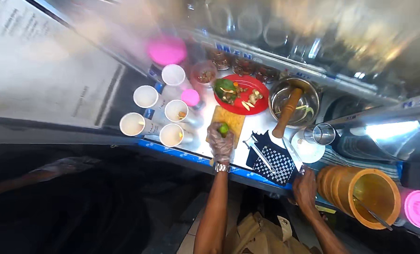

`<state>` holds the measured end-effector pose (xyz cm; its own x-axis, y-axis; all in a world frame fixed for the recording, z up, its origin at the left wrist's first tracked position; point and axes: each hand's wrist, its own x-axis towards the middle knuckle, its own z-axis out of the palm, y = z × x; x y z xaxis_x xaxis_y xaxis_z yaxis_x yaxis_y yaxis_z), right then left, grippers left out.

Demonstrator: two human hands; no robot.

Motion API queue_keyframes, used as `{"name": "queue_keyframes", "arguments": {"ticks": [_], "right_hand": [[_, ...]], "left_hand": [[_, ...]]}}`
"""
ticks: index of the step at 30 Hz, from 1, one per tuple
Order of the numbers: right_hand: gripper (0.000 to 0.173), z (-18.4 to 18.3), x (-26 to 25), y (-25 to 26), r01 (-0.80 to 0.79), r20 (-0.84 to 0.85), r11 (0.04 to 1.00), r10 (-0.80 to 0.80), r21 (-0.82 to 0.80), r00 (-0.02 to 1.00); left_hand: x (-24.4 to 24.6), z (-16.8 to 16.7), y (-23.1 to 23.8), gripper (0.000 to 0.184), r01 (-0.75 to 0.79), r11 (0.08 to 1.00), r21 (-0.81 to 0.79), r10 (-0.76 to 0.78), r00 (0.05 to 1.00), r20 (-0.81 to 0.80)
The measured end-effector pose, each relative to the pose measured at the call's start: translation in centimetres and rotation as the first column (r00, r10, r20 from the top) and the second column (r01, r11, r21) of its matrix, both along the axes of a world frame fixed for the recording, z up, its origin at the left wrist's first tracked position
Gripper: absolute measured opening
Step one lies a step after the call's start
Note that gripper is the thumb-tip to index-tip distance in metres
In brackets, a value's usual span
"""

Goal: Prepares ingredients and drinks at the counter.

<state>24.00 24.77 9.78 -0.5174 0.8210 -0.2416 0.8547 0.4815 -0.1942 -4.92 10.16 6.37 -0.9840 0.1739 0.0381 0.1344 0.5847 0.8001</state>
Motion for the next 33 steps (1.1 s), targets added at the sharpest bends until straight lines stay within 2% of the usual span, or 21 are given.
{"name": "queue_keyframes", "arguments": {"ticks": [3,6,9,11,14,17,26,33], "right_hand": [[0.046,1.9,1.8,-2.2,-0.066,-0.042,0.998,0.065,-0.015,0.997],[0.05,4.9,0.8,-4.7,-0.184,-0.194,0.956,0.141,-0.227,0.971],[0.045,6.6,-4.6,-6.6,-0.308,-0.347,0.87,0.172,-0.386,0.922],[0.045,6.4,-9.1,-7.1,-0.383,-0.368,0.841,0.241,-0.382,0.898],[0.052,5.2,-14.7,-7.4,-0.401,-0.219,0.833,0.339,-0.381,0.915],[0.059,4.5,-17.5,-7.3,-0.381,-0.084,0.791,0.39,-0.479,0.917],[0.059,4.1,-17.6,-7.7,-0.41,-0.064,0.774,0.436,-0.483,0.898],[0.065,4.5,-18.1,-8.8,-0.392,0.054,0.799,0.464,-0.456,0.884]], "left_hand": [[0.5,-1.3,-2.3,0.052,0.042,0.992,-0.117,-0.043,0.999,-0.003],[0.3,-1.0,-3.5,0.054,0.072,0.978,-0.197,-0.065,0.997,0.042],[0.7,-1.0,-4.2,0.053,0.043,0.99,-0.136,-0.033,0.997,0.071],[0.9,-0.9,-4.3,0.051,0.025,0.99,-0.14,-0.015,0.997,0.075],[0.5,-0.9,-3.9,0.044,-0.002,0.985,-0.171,0.015,0.997,0.076],[0.4,-1.1,-3.7,0.042,-0.003,0.987,-0.163,0.015,0.997,0.072],[0.5,-1.7,-3.5,0.039,-0.022,0.982,-0.186,0.028,0.999,0.031],[0.2,-1.7,-3.3,0.039,-0.044,0.981,-0.188,0.051,0.998,0.031]]}}
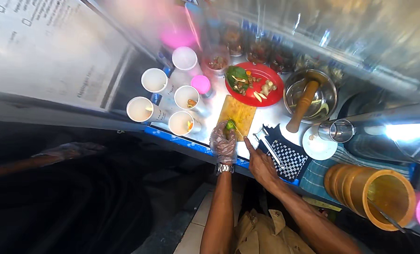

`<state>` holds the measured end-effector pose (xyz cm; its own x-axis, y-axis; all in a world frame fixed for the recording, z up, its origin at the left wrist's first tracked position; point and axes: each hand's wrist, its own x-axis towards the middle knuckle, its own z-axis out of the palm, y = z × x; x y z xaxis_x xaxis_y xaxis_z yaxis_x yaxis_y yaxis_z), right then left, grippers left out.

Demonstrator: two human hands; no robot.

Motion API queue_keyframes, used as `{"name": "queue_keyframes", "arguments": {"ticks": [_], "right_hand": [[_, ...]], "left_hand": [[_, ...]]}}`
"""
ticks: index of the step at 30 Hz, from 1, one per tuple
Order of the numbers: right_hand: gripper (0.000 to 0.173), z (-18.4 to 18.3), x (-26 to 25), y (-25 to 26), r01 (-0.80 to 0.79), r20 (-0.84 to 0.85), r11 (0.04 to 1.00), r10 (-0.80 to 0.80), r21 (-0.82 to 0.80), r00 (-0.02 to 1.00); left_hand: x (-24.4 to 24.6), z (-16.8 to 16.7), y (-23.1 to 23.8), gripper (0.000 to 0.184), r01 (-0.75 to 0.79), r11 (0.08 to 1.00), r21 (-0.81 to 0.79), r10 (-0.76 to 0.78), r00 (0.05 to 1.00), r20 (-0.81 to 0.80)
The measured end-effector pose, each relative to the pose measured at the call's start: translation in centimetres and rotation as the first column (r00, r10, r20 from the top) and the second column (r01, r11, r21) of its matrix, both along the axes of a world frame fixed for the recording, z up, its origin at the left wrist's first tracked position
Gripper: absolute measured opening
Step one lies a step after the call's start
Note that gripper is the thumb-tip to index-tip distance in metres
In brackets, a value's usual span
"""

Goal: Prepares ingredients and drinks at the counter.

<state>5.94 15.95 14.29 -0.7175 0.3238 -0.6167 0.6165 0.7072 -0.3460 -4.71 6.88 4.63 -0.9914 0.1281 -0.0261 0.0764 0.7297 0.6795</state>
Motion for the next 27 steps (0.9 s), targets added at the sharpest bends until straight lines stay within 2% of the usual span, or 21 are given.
{"name": "queue_keyframes", "arguments": {"ticks": [5,10,15,17,19,21,23,25,26,27], "right_hand": [[0.065,0.5,-0.9,-0.8,0.027,0.042,1.0,-0.027,0.003,0.999],[0.066,-0.8,-3.3,-0.3,0.064,-0.011,0.997,-0.065,-0.049,0.998],[0.064,-1.1,-1.5,-0.5,0.041,0.015,0.999,-0.04,-0.026,0.999],[0.065,-2.1,-2.4,-0.4,0.055,0.012,0.998,-0.055,-0.033,0.998],[0.067,-3.2,-2.6,-0.8,0.089,-0.027,0.994,-0.091,-0.057,0.995],[0.064,-4.2,-2.5,-0.5,0.162,-0.082,0.972,-0.178,-0.168,0.981],[0.056,-5.0,-1.9,0.2,0.3,-0.084,0.856,-0.366,-0.42,0.927],[0.052,-4.7,-1.5,1.2,0.404,0.043,0.632,-0.506,-0.662,0.862],[0.051,-4.1,-1.0,1.6,0.438,0.115,0.52,-0.539,-0.733,0.834],[0.051,-3.6,-0.1,1.8,0.437,0.136,0.494,-0.532,-0.752,0.836]], "left_hand": [[0.1,0.0,-0.2,0.04,0.025,1.0,0.016,-0.025,1.0,0.015],[0.1,0.3,-0.3,0.04,0.047,0.999,0.006,-0.047,0.998,0.035],[0.0,0.3,0.0,0.039,0.032,0.999,0.009,-0.032,0.999,0.027],[0.0,0.1,0.0,0.039,0.043,0.999,-0.001,-0.043,0.999,0.019],[0.4,0.0,-0.2,0.039,0.054,0.999,0.004,-0.054,0.999,0.002],[0.2,0.2,0.1,0.039,0.049,0.999,0.001,-0.049,0.999,-0.002],[0.3,0.3,0.0,0.04,0.041,0.999,-0.024,-0.041,0.999,0.018],[0.2,0.4,0.0,0.043,0.03,0.998,-0.05,-0.027,0.998,0.05],[0.4,0.5,-0.1,0.045,0.026,0.999,-0.046,-0.023,0.998,0.064],[0.8,0.6,-0.2,0.046,0.033,0.998,-0.048,-0.03,0.997,0.065]]}}
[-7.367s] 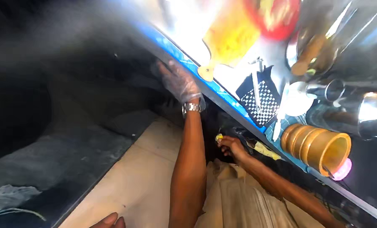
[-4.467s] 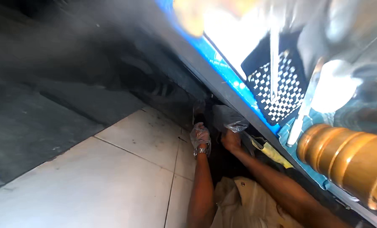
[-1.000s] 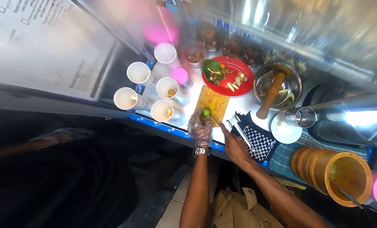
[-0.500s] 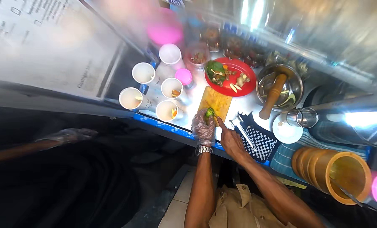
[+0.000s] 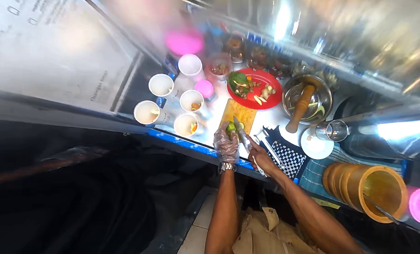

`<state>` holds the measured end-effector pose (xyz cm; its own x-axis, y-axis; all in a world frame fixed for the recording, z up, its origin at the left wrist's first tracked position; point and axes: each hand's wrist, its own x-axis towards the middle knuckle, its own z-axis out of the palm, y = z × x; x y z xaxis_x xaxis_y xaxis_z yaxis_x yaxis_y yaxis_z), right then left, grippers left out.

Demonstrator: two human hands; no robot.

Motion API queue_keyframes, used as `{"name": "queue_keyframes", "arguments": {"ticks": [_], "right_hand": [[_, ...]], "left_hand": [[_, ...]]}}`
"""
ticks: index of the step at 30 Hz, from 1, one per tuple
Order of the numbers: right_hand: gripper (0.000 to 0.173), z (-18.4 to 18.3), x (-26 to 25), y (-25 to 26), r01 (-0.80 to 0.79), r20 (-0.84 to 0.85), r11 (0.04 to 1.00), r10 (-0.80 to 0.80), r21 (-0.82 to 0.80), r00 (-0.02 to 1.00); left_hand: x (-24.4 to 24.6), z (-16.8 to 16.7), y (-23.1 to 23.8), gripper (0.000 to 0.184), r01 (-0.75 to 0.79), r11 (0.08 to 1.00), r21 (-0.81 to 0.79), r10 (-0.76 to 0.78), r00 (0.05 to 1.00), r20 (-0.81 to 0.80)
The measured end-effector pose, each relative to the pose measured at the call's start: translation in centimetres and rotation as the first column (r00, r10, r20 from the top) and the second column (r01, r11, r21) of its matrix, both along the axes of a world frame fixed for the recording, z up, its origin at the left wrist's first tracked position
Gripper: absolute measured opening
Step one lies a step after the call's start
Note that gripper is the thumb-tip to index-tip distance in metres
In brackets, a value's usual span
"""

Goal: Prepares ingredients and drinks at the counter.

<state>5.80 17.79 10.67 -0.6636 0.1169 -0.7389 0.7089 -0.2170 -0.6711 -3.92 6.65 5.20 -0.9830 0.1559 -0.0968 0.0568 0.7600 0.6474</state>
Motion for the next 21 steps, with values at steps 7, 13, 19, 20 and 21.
{"name": "queue_keyframes", "arguments": {"ticks": [7,13,19,20,21], "right_hand": [[0.051,2.6,10.6,2.3,-0.166,0.118,0.573,0.121,0.802,0.986],[0.05,0.2,13.1,4.0,-0.249,0.225,0.284,0.115,0.926,0.968],[0.04,2.1,-0.6,2.1,-0.199,-0.015,0.427,0.447,0.882,0.894],[0.046,1.6,-3.2,2.2,-0.25,-0.002,0.435,0.501,0.865,0.866],[0.055,1.0,-5.2,2.4,-0.321,0.034,0.429,0.555,0.844,0.831]], "left_hand": [[-0.6,-0.6,-0.1,0.062,0.054,0.999,0.0,-0.054,0.998,0.011],[-0.8,-1.6,0.3,0.053,0.026,1.0,0.012,-0.026,0.999,-0.047],[-0.3,-1.3,0.5,0.053,-0.053,0.992,0.116,0.064,0.994,-0.094],[-0.1,-0.8,0.7,0.052,-0.079,0.988,0.135,0.094,0.99,-0.108],[0.1,0.0,0.7,0.052,-0.103,0.984,0.149,0.12,0.986,-0.116]]}}
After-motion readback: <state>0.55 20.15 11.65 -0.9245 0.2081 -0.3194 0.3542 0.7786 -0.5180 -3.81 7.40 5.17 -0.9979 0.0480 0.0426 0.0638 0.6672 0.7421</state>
